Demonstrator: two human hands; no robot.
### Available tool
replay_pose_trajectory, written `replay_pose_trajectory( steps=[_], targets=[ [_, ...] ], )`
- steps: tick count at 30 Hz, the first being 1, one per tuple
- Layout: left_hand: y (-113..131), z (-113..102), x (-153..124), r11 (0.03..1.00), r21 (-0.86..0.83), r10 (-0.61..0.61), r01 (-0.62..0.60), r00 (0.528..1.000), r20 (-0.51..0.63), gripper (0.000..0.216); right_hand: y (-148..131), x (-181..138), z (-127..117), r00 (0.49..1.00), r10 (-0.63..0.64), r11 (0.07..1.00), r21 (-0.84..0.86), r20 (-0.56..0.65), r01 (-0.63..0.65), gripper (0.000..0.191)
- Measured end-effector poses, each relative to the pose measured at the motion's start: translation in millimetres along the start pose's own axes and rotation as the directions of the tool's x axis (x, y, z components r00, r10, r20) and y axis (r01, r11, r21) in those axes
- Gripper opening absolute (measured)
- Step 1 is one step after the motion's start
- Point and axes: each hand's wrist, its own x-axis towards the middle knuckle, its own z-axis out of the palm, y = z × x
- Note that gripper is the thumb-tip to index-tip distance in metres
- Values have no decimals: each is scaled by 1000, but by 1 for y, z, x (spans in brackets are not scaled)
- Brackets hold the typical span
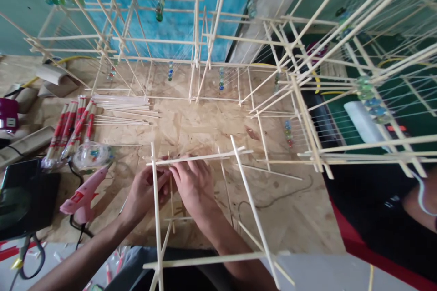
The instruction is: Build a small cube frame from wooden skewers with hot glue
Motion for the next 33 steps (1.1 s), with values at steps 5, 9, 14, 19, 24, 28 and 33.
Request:
replay_pose_trajectory(
  steps=[5, 9, 14, 19, 24, 28, 33],
  targets=[
    [-9, -4, 1, 999, -35, -17, 18, 999, 34, 68, 0, 0, 1, 1000, 13, 999, 50, -28, -11, 7],
    [-12, -4, 2, 998, -50, -26, 28, 999, 31, 67, 1, 0, 3, 999, 5, 998, 55, -49, -2, 7],
    [-8, -3, 2, 999, -40, -36, 37, 999, 24, 67, 1, 0, 2, 1000, -7, 999, 48, -30, 8, 5],
    [-11, -5, 3, 997, -68, -44, 48, 998, 52, 65, 2, -1, 1, 1000, -11, 998, 63, -27, 12, 7],
    [-12, -7, 4, 997, -75, -21, 25, 998, 53, 61, 1, -1, 0, 1000, -10, 999, 50, -14, 11, 6],
    [-1, -10, -2, 998, -49, -36, 38, 999, 28, 64, 1, -1, 0, 1000, -19, 999, 43, -20, 20, 6],
    [7, -25, -21, 998, 44, -44, 48, 995, -84, 57, 0, -1, 1, 999, -17, 999, 45, -32, 18, 4]
  ],
)
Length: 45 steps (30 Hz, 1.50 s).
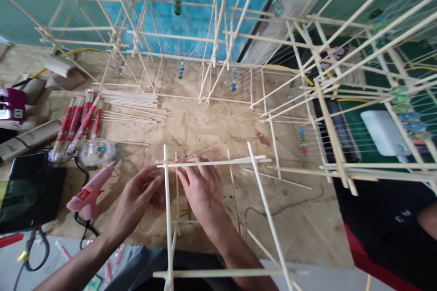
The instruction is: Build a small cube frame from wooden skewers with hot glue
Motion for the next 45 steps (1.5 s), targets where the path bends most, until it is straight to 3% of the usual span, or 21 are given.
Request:
replay_pose_trajectory(
  steps=[4, 6, 8, 11, 13, 15, 17, 19, 22, 25, 29, 35, 38, 41, 43, 45],
  targets=[
    [1, -17, -18, 976, 216, 27, -11, 997, -71, 42, 1, -1, 0, 1000, -3, 1000, -22, 7, 3, 2],
    [1, -25, -27, 919, 377, 147, -120, 988, -44, 38, 1, -1, 0, 1000, -11, 1000, -21, 10, 11, 2],
    [-1, -33, -36, 785, 520, 371, -337, 928, 41, 26, 2, -1, 0, 1000, -17, 1000, -18, 8, 17, 2],
    [-7, -47, -54, 509, 635, 627, -581, 756, 189, 13, 2, -1, 0, 1000, -21, 1000, -20, 9, 21, 3],
    [-13, -58, -67, 379, 707, 663, -597, 708, 243, 12, 2, 0, 0, 1000, -18, 1000, -19, 18, 19, 3],
    [-16, -68, -76, 266, 758, 652, -595, 691, 313, 6, 1, 0, -1, 999, -15, 1000, -21, 30, 16, 3],
    [-15, -73, -75, 186, 764, 618, -618, 677, 398, 17, 1, -1, -1, 999, -13, 1000, -29, 36, 14, 4],
    [-8, -72, -63, 166, 770, 575, -616, 695, 432, 26, 1, -1, -1, 1000, -14, 999, -43, 27, 15, 4],
    [7, -54, -29, 199, 868, 474, -455, 820, 321, 28, 0, -1, -2, 999, -5, 1000, -30, 34, 6, 6],
    [18, -31, 5, 185, 913, 449, -364, 858, 250, 27, -1, -1, -2, 999, 11, 1000, -2, 53, -11, 8],
    [22, -13, 28, 202, 922, 419, -330, 880, 223, 29, 0, -2, -1, 999, 8, 1000, -19, 34, -7, 7],
    [28, -10, 34, 209, 923, 382, -322, 896, 227, 29, 1, -2, 1, 1000, 13, 998, -62, 23, -11, 4],
    [34, -9, 39, 140, 931, 332, -337, 902, 276, 27, 1, -2, 1, 999, 17, 998, -62, 33, -15, 7],
    [38, -6, 41, -2, 935, 273, -354, 899, 341, 26, 0, -2, 1, 999, 15, 998, -60, 31, -13, 6],
    [36, -6, 35, -86, 934, 243, -347, 902, 357, 29, 0, -1, 0, 1000, 16, 998, -56, 21, -14, 5],
    [31, -11, 21, -101, 939, 255, -328, 904, 343, 31, -1, -1, -1, 1000, 13, 999, -48, 18, -12, 6]
  ],
)
